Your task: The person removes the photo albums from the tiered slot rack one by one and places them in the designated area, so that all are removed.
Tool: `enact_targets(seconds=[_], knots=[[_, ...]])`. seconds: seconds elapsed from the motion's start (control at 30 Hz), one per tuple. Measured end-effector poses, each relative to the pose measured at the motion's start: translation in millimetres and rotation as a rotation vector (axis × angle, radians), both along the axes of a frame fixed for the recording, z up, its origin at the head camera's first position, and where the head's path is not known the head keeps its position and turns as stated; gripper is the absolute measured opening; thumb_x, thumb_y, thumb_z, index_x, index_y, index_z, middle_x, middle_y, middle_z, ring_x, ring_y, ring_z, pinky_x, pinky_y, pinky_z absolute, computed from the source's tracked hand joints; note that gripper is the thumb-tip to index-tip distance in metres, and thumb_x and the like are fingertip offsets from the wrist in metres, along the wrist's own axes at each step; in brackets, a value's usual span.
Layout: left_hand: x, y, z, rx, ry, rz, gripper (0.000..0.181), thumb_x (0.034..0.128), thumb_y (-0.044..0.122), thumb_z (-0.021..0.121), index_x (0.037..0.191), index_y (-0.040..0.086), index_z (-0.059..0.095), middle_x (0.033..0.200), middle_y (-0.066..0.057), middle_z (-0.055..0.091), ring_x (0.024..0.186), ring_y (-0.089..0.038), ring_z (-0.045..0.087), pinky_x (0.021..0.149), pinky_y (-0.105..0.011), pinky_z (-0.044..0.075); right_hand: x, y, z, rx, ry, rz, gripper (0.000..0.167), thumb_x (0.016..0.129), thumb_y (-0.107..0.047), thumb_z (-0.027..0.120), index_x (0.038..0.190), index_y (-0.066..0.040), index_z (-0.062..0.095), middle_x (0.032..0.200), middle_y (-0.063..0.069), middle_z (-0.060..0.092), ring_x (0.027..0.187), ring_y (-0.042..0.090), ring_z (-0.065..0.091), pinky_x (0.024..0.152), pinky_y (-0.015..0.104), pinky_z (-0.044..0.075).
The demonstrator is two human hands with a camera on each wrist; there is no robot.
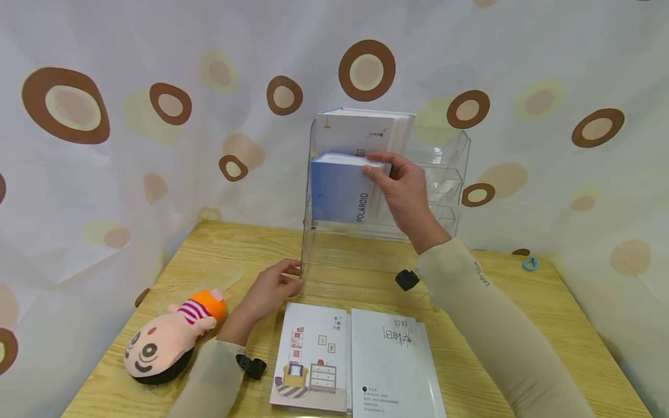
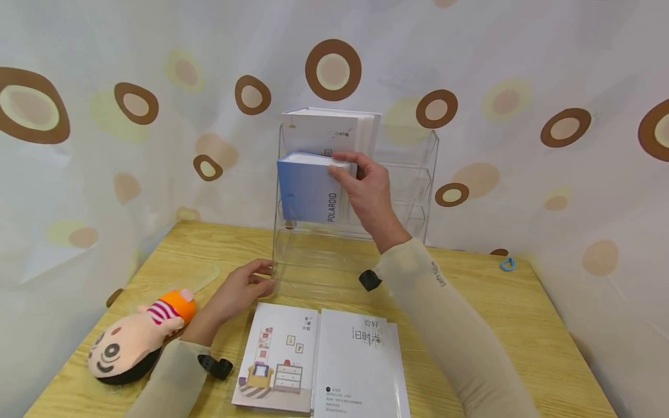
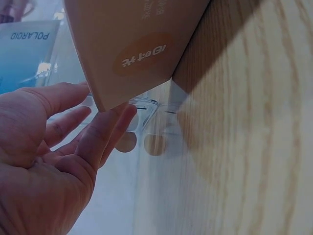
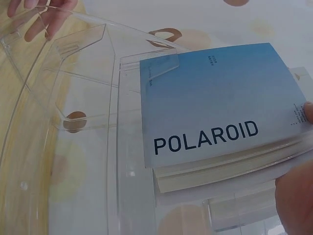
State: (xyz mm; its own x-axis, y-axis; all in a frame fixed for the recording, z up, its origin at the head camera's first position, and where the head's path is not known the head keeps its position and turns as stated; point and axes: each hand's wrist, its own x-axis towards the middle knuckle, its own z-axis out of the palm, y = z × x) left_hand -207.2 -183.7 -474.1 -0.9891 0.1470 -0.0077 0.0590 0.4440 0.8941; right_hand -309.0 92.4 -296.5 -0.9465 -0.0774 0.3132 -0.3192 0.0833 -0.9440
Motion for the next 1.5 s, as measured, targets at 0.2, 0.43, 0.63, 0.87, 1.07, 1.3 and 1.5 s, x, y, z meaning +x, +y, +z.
enact_targets(seconds=[0.2,0.43,0.63,0.87,1.07,1.3,1.5], knots=[[0.6,0.9,1.0,0.008,-0.001,-0.003,0.050,0.1102,0.012,0.071,0.158,0.005,0.058,0.147,-0.020,0.069,0.122,-0.032,0.075,0.101,-0.045,0.069,1.4,4,3.9,0.023,0.033,-0.003,0.033,0.105,-0.021,0.081,0.136,-0.012,0.079,0.131,0.005,0.076,0.113,0.018,0.072,0.100,0.028,0.060],[1.4,1.7,2.1,0.000,-0.011,0.004,0.050,0.1104,0.013,0.071,0.158,0.005,0.058,0.148,-0.020,0.069,0.122,-0.032,0.075,0.102,-0.046,0.069,6.6,9,10.2,0.047,0.040,-0.035,0.034,0.105,-0.021,0.081,0.137,-0.011,0.079,0.134,0.007,0.075,0.114,0.019,0.072,0.105,0.034,0.061],[2.2,1.3,1.6,0.004,-0.016,0.013,0.050,0.1100,0.013,0.072,0.158,0.005,0.059,0.146,-0.019,0.070,0.121,-0.031,0.076,0.101,-0.045,0.069,9.6,12,13.0,0.045,0.042,-0.043,0.034,0.104,-0.022,0.082,0.137,-0.012,0.080,0.133,0.006,0.075,0.115,0.019,0.071,0.105,0.036,0.061],[2.7,1.5,1.9,0.007,-0.019,0.017,0.051,0.1099,0.013,0.072,0.158,0.005,0.058,0.146,-0.018,0.069,0.122,-0.031,0.076,0.102,-0.045,0.069,15.4,18,11.8,0.083,0.065,-0.074,0.034,0.104,-0.023,0.083,0.137,-0.014,0.081,0.132,0.003,0.076,0.111,0.016,0.072,0.096,0.028,0.062],[2.3,1.2,1.7,0.010,-0.016,0.010,0.051,0.1100,0.012,0.071,0.158,0.004,0.058,0.147,-0.019,0.069,0.123,-0.032,0.075,0.102,-0.045,0.069,20.6,25,8.0,0.100,0.074,-0.113,0.035,0.103,-0.023,0.084,0.138,-0.015,0.081,0.137,0.006,0.077,0.110,0.016,0.075,0.093,0.025,0.063],[1.6,1.5,1.2,0.009,-0.008,0.002,0.049,0.1103,0.011,0.070,0.158,0.005,0.058,0.145,-0.020,0.069,0.123,-0.033,0.076,0.101,-0.045,0.069,21.2,33,4.0,0.114,0.089,-0.165,0.032,0.102,-0.024,0.085,0.133,-0.016,0.083,0.130,0.007,0.079,0.102,0.012,0.075,0.086,0.019,0.063],[2.9,2.3,0.8,0.000,-0.008,0.007,0.049,0.1103,0.011,0.070,0.158,0.005,0.058,0.146,-0.020,0.069,0.123,-0.034,0.075,0.101,-0.045,0.069,27.2,39,4.2,0.127,0.079,-0.194,0.032,0.102,-0.028,0.085,0.133,-0.017,0.084,0.127,0.008,0.079,0.102,0.012,0.077,0.084,0.018,0.063]])
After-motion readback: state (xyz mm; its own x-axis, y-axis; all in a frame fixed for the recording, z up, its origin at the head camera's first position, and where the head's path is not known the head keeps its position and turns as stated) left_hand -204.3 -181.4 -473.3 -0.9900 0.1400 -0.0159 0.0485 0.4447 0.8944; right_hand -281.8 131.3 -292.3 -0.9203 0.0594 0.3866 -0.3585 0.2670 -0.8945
